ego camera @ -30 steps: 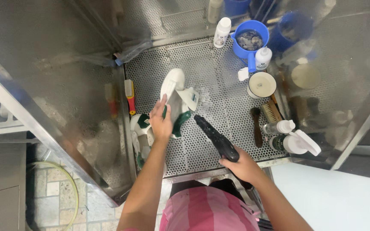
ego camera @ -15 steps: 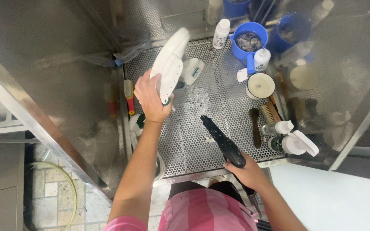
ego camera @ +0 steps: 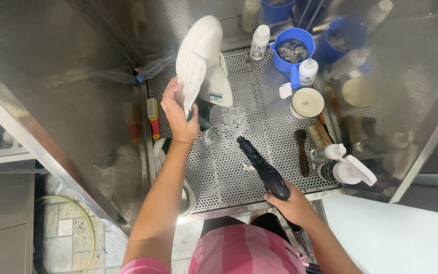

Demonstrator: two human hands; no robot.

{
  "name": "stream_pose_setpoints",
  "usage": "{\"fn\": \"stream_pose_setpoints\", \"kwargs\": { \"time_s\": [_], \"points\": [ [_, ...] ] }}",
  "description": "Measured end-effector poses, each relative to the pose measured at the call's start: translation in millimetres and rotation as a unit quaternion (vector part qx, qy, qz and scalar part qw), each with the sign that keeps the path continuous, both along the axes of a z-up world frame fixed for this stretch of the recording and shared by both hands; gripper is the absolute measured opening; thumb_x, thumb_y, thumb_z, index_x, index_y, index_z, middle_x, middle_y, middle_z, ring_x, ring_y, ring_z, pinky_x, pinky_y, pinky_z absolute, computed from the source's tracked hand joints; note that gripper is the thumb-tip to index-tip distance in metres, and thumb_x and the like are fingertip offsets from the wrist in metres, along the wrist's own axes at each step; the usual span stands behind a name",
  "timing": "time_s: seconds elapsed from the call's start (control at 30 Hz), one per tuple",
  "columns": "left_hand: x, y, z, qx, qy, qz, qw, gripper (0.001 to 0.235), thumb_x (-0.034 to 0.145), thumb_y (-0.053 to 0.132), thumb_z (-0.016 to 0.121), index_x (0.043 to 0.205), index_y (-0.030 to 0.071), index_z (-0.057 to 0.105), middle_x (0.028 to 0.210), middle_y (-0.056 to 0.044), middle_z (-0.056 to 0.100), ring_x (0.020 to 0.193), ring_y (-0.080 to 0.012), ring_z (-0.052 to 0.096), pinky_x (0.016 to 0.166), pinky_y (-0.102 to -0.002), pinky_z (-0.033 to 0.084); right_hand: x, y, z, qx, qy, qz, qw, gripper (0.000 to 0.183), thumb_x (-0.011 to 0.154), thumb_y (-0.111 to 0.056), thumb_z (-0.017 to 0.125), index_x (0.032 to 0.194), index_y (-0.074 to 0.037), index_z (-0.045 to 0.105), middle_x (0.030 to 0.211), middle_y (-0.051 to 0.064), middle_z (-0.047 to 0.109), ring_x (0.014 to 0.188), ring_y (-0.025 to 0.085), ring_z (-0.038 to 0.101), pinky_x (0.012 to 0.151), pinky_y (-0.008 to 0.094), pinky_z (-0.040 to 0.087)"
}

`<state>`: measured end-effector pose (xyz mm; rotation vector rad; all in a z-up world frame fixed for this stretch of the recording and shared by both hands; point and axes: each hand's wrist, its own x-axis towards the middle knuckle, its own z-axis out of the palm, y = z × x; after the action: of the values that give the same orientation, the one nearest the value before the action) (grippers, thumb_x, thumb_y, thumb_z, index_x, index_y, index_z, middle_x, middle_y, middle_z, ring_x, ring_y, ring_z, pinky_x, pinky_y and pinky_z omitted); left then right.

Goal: The person cleans a pair of black canvas shoes and a pair of white sneakers with green accents using a handheld pressure washer and a brush. They scrub the shoes on a metal grate, rinse them, and place them into a sink.

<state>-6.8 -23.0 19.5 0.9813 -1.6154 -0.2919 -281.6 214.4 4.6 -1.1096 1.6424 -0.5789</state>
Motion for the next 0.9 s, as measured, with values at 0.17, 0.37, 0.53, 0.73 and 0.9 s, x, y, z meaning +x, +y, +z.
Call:
{"fn": "stream_pose_setpoints", "kwargs": {
  "time_s": [0.17, 0.37, 0.53, 0.73, 0.9],
  "points": [
    [-1.3, 7.2, 21.0, -0.048, -0.14, 0.047, 0.988, 0.053, 0.088, 0.033, 0.068, 0.131, 0.008, 0.05, 0.15, -0.02, 0.05, 0.135, -0.0394, 0.048, 0.112, -0.05, 0.032, -0.1, -0.8, 0.1, 0.003, -0.017, -0.004, 1.0, 0.025, 0.078, -0.023, 0.08, 0.092, -0.005, 0.069, 0.075, 0.005, 0.068, 0.071, 0.017, 0.063, 0.069, 0.033, 0.052],
    [-2.2, 12.6, 27.7, -0.096, -0.198, 0.029, 0.975, 0.05, 0.089, 0.045, 0.063, 0.122, 0.008, 0.057, 0.146, -0.021, 0.052, 0.131, -0.0408, 0.048, 0.108, -0.049, 0.032, -1.8, 4.1, -3.4, -0.003, -0.009, -0.01, 1.0, 0.026, 0.078, -0.023, 0.08, 0.095, -0.006, 0.068, 0.076, 0.006, 0.067, 0.072, 0.018, 0.062, 0.07, 0.033, 0.052],
    [-12.9, 4.5, -47.5, 0.22, 0.139, -0.097, 0.961, 0.044, 0.11, 0.042, 0.047, 0.134, 0.006, 0.057, 0.129, -0.018, 0.064, 0.121, -0.0277, 0.06, 0.11, -0.039, 0.045, -8.8, 6.5, 5.6, 0.024, -0.042, -0.045, 0.998, 0.023, 0.077, -0.02, 0.08, 0.093, -0.004, 0.073, 0.079, 0.006, 0.073, 0.075, 0.017, 0.067, 0.073, 0.033, 0.052],
    [-33.8, 17.8, -168.6, 0.567, 0.431, -0.026, 0.701, 0.056, 0.103, 0.047, 0.053, 0.137, 0.002, 0.054, 0.132, -0.017, 0.065, 0.119, -0.0283, 0.062, 0.102, -0.043, 0.049, -29.2, 12.6, 29.8, 0.029, -0.069, -0.065, 0.995, 0.022, 0.076, -0.018, 0.08, 0.09, -0.003, 0.075, 0.079, 0.004, 0.075, 0.076, 0.014, 0.067, 0.074, 0.032, 0.052],
    [-48.8, 42.9, -164.3, 0.595, 0.269, 0.012, 0.758, 0.062, 0.078, 0.021, 0.069, 0.136, 0.01, 0.049, 0.129, -0.027, 0.066, 0.11, -0.0488, 0.068, 0.086, -0.066, 0.051, -25.1, 4.7, 40.0, 0.068, -0.051, -0.018, 0.996, 0.023, 0.077, -0.024, 0.078, 0.086, -0.003, 0.075, 0.073, 0.006, 0.073, 0.072, 0.016, 0.066, 0.071, 0.032, 0.051]
  ]
}}
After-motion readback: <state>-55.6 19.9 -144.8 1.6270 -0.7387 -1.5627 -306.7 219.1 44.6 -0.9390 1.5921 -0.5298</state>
